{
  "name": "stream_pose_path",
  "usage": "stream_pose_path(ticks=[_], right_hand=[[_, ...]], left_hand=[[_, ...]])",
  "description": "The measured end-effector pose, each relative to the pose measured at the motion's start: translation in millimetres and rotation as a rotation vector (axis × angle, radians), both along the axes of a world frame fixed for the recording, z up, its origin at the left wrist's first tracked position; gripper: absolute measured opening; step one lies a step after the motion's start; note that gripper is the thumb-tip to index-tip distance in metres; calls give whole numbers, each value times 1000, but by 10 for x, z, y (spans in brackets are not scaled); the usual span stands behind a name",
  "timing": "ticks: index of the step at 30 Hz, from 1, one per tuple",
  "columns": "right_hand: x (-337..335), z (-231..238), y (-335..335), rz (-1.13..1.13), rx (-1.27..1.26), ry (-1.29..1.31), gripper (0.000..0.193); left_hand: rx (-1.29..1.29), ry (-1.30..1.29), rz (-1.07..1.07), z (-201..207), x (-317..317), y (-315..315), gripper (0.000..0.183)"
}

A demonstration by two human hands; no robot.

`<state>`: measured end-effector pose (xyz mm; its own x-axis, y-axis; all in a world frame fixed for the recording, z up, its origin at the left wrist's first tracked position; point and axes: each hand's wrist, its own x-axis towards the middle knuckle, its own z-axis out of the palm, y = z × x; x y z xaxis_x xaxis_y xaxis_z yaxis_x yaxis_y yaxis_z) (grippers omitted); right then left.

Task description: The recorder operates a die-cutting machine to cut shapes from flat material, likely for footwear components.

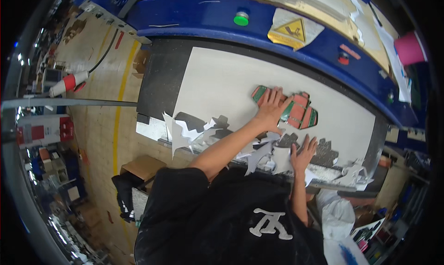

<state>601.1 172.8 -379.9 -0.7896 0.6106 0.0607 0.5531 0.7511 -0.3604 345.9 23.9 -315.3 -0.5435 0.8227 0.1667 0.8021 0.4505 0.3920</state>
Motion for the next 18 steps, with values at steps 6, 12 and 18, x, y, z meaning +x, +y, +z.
stream_pose_path(ticks=[6, 12, 18], right_hand=[[231, -430, 78, 53, 160, -82, 70], [-143, -124, 450, 114, 102, -138, 66], [-367, 17, 480, 48, 57, -93, 69]], left_hand=[[-172, -143, 25, -109, -142, 76, 120], [-137, -112, 241, 62, -807, -698, 97], [-137, -48, 403, 144, -1273, -1685, 100]])
